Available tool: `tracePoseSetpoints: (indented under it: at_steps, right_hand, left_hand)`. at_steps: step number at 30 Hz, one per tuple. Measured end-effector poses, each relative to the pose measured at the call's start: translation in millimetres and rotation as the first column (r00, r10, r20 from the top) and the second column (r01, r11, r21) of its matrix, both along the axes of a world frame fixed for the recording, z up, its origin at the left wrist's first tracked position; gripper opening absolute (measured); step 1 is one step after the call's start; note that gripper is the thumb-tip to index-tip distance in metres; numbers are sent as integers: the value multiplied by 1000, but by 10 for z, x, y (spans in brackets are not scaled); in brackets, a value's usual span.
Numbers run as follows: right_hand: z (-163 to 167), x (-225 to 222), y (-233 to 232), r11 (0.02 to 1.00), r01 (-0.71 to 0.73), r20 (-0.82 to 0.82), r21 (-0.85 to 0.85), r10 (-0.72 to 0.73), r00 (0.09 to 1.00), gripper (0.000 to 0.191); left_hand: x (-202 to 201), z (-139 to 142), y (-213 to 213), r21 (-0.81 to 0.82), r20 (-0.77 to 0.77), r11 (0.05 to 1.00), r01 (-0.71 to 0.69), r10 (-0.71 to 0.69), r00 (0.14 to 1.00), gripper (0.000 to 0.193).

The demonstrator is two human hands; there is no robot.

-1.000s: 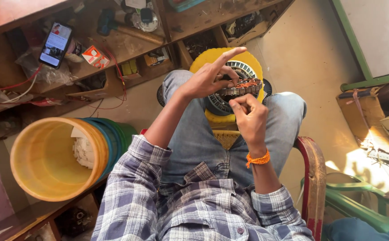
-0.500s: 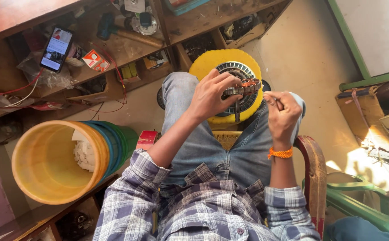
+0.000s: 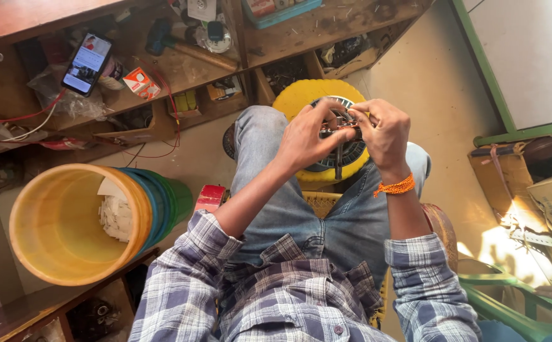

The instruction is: The person sits with an electric motor armature on a stool between their legs and fits copper wire coils into the armature slots by hand, pressing and adjusting the windings around the commutator throughout the clip.

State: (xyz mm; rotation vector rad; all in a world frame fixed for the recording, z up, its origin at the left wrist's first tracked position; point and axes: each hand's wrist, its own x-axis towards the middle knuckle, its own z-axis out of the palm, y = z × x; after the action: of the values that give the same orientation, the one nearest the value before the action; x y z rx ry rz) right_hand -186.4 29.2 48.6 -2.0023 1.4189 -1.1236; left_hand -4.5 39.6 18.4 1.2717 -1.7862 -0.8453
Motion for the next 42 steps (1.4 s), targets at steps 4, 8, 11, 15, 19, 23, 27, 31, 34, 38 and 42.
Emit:
tracePoseSetpoints:
  at_steps: [4, 8, 11, 15, 19, 23, 27, 31, 34, 38, 42]
  right_hand:
    - [-72, 33, -51, 985, 16, 85, 172, -31, 996, 4]
    - [-39, 58, -105, 984, 14, 64, 179, -26, 998, 5]
    - [11, 55, -92, 988, 35, 24, 152, -39, 999, 5]
    - [29, 9, 122, 972, 161, -41, 169, -157, 987, 6]
    - [48, 24, 464, 971, 140, 68, 193, -155, 986, 8]
    - [19, 189, 664, 952, 182, 112, 247, -215, 970, 9]
    - [-153, 266, 779, 955, 173, 154, 242, -214, 965, 8]
    - [-487, 230, 870, 950, 158, 221, 268, -221, 950, 8]
    - [-755, 197, 885, 925, 158, 379, 344, -291, 878, 7]
    - [-924, -45, 882, 903, 174, 530, 393, -376, 760, 9]
    - [-764, -281, 801, 913, 304, 379, 272, -392, 838, 10]
  left_hand:
    - [-87, -112, -253, 352, -220, 936, -2, 85, 972, 96]
    - [-193, -188, -458, 356, -360, 932, 75, 63, 931, 106]
    - [-180, -210, -515, 447, -595, 837, 315, 15, 804, 104]
    - [54, -254, -495, 285, -774, 783, 552, -152, 614, 102]
    - [306, -236, -429, 134, -560, 837, 531, -378, 737, 96]
    - [338, -134, -467, -105, -255, 874, 474, -485, 837, 95]
    - [366, -113, -435, -189, -142, 871, 453, -481, 865, 95]
    - [384, -141, -397, -50, -267, 886, 462, -457, 848, 84]
    - [370, -124, -367, 35, -232, 878, 478, -458, 858, 72]
    - [217, -105, -186, -76, -25, 923, 377, -380, 925, 73]
    - [65, -128, -51, -142, 78, 960, 240, -231, 970, 77]
